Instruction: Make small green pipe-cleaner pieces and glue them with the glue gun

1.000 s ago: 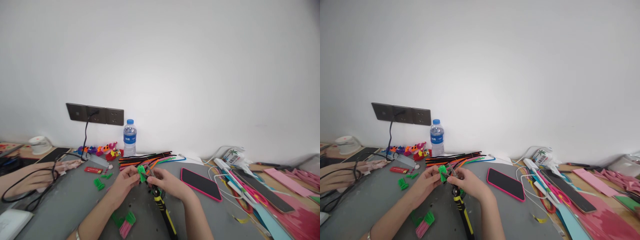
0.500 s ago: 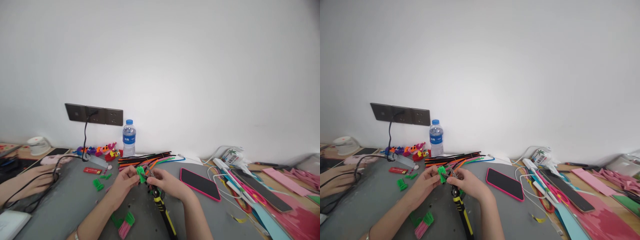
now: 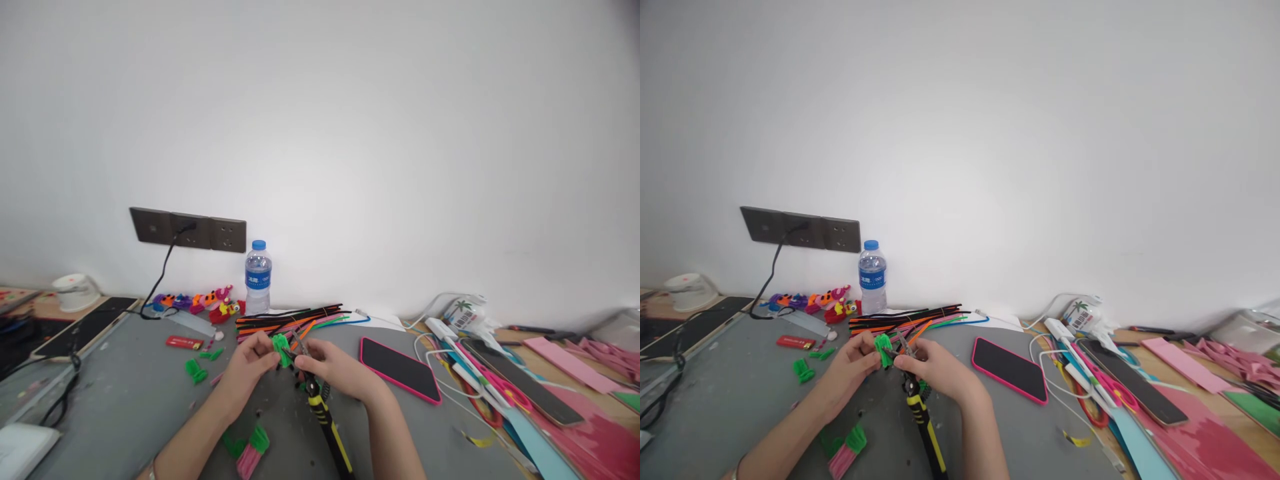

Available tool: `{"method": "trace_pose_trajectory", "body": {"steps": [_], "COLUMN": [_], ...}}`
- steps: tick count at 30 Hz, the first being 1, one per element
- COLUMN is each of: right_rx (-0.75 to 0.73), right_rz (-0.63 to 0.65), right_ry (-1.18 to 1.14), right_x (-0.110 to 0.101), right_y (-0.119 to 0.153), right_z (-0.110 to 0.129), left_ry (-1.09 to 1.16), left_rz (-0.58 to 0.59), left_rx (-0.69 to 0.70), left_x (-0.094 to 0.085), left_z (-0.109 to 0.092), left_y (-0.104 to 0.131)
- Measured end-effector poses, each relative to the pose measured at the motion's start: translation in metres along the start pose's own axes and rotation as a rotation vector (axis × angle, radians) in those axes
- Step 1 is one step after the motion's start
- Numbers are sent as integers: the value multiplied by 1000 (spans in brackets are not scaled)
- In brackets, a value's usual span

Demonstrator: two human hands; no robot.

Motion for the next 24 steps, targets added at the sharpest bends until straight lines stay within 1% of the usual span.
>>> {"method": "trace_pose_trajectory", "body": {"steps": [6, 13, 18, 24], "right_rx": [0, 13, 13, 8], "right_rz": [-4, 11, -3, -5], "right_ry": [-9, -9, 5, 0], "right_x": [0, 1, -1, -1], "right_y": [-1, 0, -1, 0], "right_z": [-1, -2, -3, -3], "left_ry": [-8, -2, 4, 0], "left_rz": [-7, 3, 28, 28], "left_rx": [18, 11, -10, -18], "left_x": [1, 0, 1, 1], "left_z": [-3, 0, 2, 3], "left_y": [1, 0, 0, 0]}}
Point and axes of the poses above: each hand's wrist, its own y-axis away from the middle knuckle, its own x-axis out of the palm, z = x × y, the point moved 10 cm from there along -y, towards the middle knuckle, and after that the axes turned 10 degrees about y, right-handed, at the moved point
